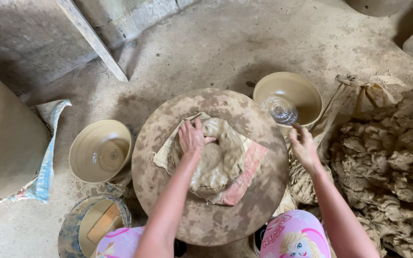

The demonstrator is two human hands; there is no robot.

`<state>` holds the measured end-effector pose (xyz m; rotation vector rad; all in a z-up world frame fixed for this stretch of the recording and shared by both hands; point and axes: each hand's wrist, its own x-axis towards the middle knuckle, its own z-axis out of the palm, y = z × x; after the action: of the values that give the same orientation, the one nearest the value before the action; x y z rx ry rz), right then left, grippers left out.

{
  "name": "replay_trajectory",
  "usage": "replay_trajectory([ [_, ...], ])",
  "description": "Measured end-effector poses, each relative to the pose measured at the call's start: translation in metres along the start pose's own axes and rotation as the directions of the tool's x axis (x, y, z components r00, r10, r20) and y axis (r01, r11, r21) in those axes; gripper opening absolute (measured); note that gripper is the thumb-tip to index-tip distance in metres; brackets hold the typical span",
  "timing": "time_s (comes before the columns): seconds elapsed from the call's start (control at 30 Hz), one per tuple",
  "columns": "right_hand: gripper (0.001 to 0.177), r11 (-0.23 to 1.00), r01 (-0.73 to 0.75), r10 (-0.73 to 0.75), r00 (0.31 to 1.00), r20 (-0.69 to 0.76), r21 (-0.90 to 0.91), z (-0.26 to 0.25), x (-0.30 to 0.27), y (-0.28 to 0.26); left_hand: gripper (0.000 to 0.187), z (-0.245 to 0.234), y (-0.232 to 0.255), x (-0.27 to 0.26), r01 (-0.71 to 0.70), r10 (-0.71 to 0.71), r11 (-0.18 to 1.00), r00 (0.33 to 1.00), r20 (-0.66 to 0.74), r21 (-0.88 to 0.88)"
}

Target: The person shapes a large clay vessel on a pottery wheel by hand and using a small flat tool, frequently wetting their hands and the clay with water from a bucket.

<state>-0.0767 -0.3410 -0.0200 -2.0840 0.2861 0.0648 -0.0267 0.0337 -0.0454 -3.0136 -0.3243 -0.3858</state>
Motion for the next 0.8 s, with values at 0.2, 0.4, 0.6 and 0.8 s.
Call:
replay_trajectory([
  [0.2,0.088,0.974,-0.147,0.101,0.963,0.249,0.172,0.037,0.069,0.047,0.108,-0.022,-0.001,-0.004,0.254,-0.167,0.942,0.921,0.351,-0.22],
  [0.4,0.1,0.947,-0.296,0.273,0.947,0.171,0.126,0.049,0.01,0.066,0.099,-0.01,-0.001,-0.006,-0.015,0.06,0.961,0.986,0.156,-0.274],
  [0.6,0.087,0.911,-0.382,0.407,0.894,0.186,-0.156,0.029,-0.083,0.057,0.125,-0.047,0.003,-0.007,0.267,-0.212,0.954,0.923,0.321,-0.137],
  [0.8,0.07,0.983,-0.177,0.183,0.935,0.305,-0.047,-0.024,-0.127,0.025,0.107,-0.017,0.003,0.004,0.018,0.045,0.97,0.967,0.252,-0.242],
])
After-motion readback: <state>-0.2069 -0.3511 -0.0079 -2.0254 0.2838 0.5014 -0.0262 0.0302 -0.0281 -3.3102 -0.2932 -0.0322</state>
